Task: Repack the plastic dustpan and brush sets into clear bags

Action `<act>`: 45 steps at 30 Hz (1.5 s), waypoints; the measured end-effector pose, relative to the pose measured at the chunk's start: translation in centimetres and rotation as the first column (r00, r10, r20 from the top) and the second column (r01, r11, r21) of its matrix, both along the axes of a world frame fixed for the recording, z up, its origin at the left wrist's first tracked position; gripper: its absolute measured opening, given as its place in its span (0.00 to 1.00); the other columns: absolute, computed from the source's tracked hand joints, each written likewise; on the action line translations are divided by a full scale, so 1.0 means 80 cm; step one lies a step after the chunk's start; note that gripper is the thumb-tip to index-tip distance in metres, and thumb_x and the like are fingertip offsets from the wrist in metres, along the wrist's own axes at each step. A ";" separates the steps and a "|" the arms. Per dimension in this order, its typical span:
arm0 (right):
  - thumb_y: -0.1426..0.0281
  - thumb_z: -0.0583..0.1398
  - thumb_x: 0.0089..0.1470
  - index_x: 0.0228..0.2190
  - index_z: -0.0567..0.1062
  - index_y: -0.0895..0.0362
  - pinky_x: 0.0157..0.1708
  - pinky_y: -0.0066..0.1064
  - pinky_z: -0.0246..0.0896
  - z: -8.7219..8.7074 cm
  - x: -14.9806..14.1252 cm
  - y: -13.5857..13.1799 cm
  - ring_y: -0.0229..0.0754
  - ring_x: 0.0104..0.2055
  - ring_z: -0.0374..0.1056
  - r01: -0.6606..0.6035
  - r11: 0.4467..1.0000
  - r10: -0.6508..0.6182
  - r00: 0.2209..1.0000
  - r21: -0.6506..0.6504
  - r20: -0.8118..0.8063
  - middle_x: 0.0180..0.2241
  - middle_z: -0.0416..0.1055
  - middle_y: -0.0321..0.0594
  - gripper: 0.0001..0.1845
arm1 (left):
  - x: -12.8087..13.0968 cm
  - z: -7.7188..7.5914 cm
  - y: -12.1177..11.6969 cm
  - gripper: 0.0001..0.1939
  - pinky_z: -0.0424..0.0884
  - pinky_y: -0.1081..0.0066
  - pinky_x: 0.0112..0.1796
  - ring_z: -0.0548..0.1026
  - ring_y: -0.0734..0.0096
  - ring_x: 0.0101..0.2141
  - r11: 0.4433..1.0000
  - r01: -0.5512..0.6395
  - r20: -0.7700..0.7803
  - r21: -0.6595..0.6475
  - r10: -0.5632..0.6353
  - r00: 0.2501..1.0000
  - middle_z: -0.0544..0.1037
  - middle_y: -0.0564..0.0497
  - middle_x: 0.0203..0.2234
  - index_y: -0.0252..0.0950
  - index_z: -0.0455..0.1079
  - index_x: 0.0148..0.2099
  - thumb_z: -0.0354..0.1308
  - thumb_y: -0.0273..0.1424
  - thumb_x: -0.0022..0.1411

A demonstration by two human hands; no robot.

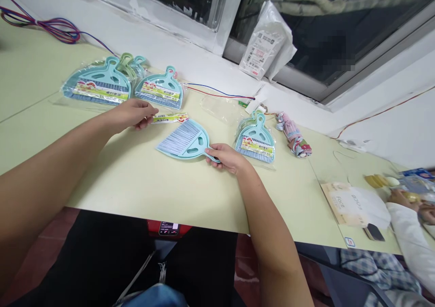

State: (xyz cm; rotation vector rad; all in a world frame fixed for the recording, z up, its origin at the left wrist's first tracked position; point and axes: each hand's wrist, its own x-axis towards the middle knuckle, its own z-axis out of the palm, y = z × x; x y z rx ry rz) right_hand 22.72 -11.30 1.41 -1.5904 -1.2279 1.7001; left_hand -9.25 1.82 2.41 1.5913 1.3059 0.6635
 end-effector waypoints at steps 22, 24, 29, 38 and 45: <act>0.53 0.71 0.49 0.38 0.81 0.59 0.17 0.24 0.47 0.016 0.022 -0.004 0.28 0.20 0.54 -0.179 0.982 0.166 0.967 0.053 0.194 0.27 0.70 0.36 0.23 | 0.008 -0.018 -0.003 0.11 0.69 0.68 0.40 0.74 0.63 0.36 0.869 0.039 -0.126 0.493 0.028 0.992 0.80 0.49 0.35 0.38 0.75 0.39 0.56 0.28 0.52; 0.54 0.71 0.49 0.39 0.81 0.59 0.18 0.24 0.47 0.016 0.023 -0.004 0.29 0.20 0.54 -0.179 0.981 0.162 0.968 0.076 0.192 0.24 0.66 0.33 0.23 | 0.007 -0.017 -0.003 0.10 0.68 0.69 0.37 0.74 0.64 0.33 0.886 0.033 -0.131 0.463 0.032 0.991 0.80 0.49 0.32 0.38 0.75 0.34 0.54 0.27 0.52; 0.55 0.69 0.52 0.43 0.80 0.59 0.20 0.25 0.48 0.017 0.022 -0.006 0.30 0.21 0.55 -0.215 0.969 0.192 0.965 0.121 0.176 0.23 0.63 0.31 0.23 | 0.005 -0.014 -0.005 0.09 0.66 0.70 0.32 0.73 0.67 0.29 0.904 0.000 -0.076 0.428 0.036 0.996 0.77 0.51 0.25 0.37 0.75 0.29 0.53 0.26 0.50; 0.58 0.67 0.56 0.43 0.80 0.55 0.20 0.24 0.55 0.011 0.015 -0.004 0.33 0.24 0.65 -0.179 0.964 0.110 0.942 0.196 0.316 0.27 0.70 0.35 0.17 | 0.010 -0.016 -0.003 0.10 0.66 0.69 0.31 0.71 0.69 0.28 0.836 -0.129 0.021 0.533 0.139 0.990 0.80 0.52 0.25 0.37 0.79 0.30 0.55 0.26 0.50; 0.59 0.67 0.56 0.44 0.79 0.53 0.27 0.29 0.68 0.005 0.016 -0.001 0.35 0.26 0.71 -0.160 0.936 0.017 0.910 0.315 0.413 0.41 0.77 0.40 0.16 | 0.009 -0.018 0.003 0.03 0.69 0.67 0.38 0.73 0.66 0.34 0.793 -0.150 -0.024 0.590 0.203 0.979 0.80 0.52 0.29 0.38 0.74 0.30 0.61 0.25 0.50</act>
